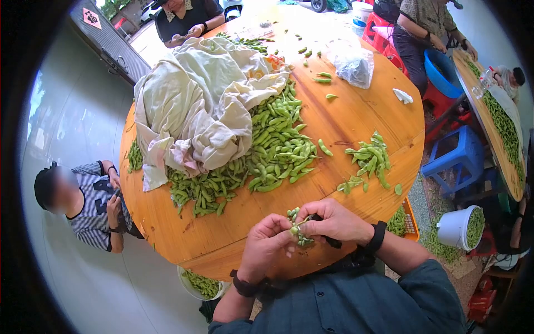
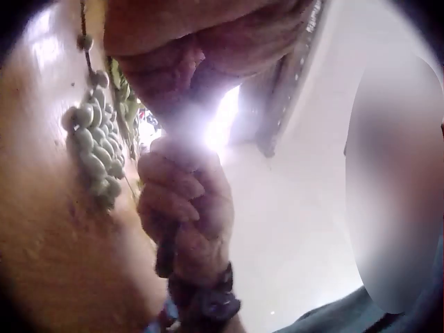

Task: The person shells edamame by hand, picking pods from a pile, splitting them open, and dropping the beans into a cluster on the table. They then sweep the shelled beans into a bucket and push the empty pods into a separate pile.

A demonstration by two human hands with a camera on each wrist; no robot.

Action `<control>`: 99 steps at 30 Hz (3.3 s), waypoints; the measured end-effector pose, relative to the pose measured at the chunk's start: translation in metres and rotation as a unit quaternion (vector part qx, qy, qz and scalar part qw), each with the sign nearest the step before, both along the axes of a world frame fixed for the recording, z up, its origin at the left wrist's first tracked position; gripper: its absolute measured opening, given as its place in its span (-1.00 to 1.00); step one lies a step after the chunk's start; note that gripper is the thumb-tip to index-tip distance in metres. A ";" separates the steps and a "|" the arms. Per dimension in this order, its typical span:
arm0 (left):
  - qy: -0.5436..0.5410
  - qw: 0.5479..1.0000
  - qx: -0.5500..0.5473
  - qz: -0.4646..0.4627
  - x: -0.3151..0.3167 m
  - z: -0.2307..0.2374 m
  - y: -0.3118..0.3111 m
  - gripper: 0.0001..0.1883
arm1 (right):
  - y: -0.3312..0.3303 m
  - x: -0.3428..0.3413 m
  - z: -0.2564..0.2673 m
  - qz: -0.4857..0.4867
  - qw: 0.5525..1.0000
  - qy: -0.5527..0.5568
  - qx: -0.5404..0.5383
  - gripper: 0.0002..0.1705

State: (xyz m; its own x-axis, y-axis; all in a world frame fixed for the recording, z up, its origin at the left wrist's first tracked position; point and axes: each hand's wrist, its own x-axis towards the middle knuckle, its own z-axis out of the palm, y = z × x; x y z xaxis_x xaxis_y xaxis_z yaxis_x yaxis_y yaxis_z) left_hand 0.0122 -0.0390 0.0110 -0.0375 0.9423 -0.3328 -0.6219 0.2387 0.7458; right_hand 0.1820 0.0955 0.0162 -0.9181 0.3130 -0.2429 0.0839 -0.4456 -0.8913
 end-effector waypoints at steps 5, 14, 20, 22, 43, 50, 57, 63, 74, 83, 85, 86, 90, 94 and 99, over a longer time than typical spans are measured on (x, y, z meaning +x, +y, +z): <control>0.224 0.974 -0.009 0.026 0.013 0.005 0.001 -0.82 | 0.000 0.001 0.002 -0.011 0.998 -0.056 0.019 -0.85; 0.230 0.973 -0.016 0.026 0.015 0.013 0.003 -0.87 | -0.001 0.004 0.001 -0.026 0.983 -0.022 0.179 -0.88; 0.142 0.989 -0.031 0.024 0.009 0.006 0.002 -0.86 | -0.001 0.005 -0.003 -0.052 0.977 0.007 0.208 -0.86; 0.137 0.989 -0.045 0.041 0.009 0.006 0.004 -0.85 | -0.002 0.005 -0.007 -0.083 0.974 0.023 0.211 -0.84; -0.009 0.993 -0.053 0.103 0.015 0.007 0.008 -0.84 | -0.005 0.002 0.004 -0.098 0.941 -0.025 0.322 -0.82; -0.097 0.995 -0.014 0.015 0.003 -0.004 0.003 -0.88 | -0.011 0.001 -0.005 -0.115 0.926 0.081 0.350 -0.70; -0.134 0.991 -0.009 0.016 0.006 -0.017 0.003 -0.87 | -0.013 0.002 -0.006 -0.134 0.871 0.077 0.467 -0.75; 0.040 0.995 -0.091 0.021 0.013 -0.003 0.003 -0.81 | -0.013 0.002 0.002 -0.108 0.834 0.037 0.539 -0.81; 0.067 0.994 -0.085 0.020 0.018 0.007 0.006 -0.71 | -0.011 0.000 0.007 -0.099 0.764 0.056 0.635 -0.80; 0.224 0.973 -0.052 -0.015 0.013 0.011 0.007 -0.67 | -0.011 -0.002 0.001 -0.077 0.744 0.032 0.662 -0.84; 0.244 0.968 -0.053 -0.018 0.010 0.009 0.007 -0.69 | -0.010 -0.001 -0.001 -0.092 0.758 0.029 0.645 -0.84; 0.276 0.959 -0.060 -0.004 0.009 0.012 0.008 -0.71 | -0.008 0.001 -0.001 -0.094 0.766 0.009 0.636 -0.83; 0.543 0.837 0.013 0.072 -0.008 0.004 0.010 -0.80 | 0.019 0.019 -0.002 -0.159 0.754 -0.073 0.633 -0.78; 0.664 0.747 0.018 0.031 -0.012 0.013 0.010 -0.83 | 0.048 0.042 0.004 -0.165 0.693 -0.177 0.679 -0.80; 0.653 0.753 0.073 0.018 0.000 0.009 0.009 -0.84 | 0.052 0.047 0.022 -0.236 0.641 -0.226 0.694 -0.73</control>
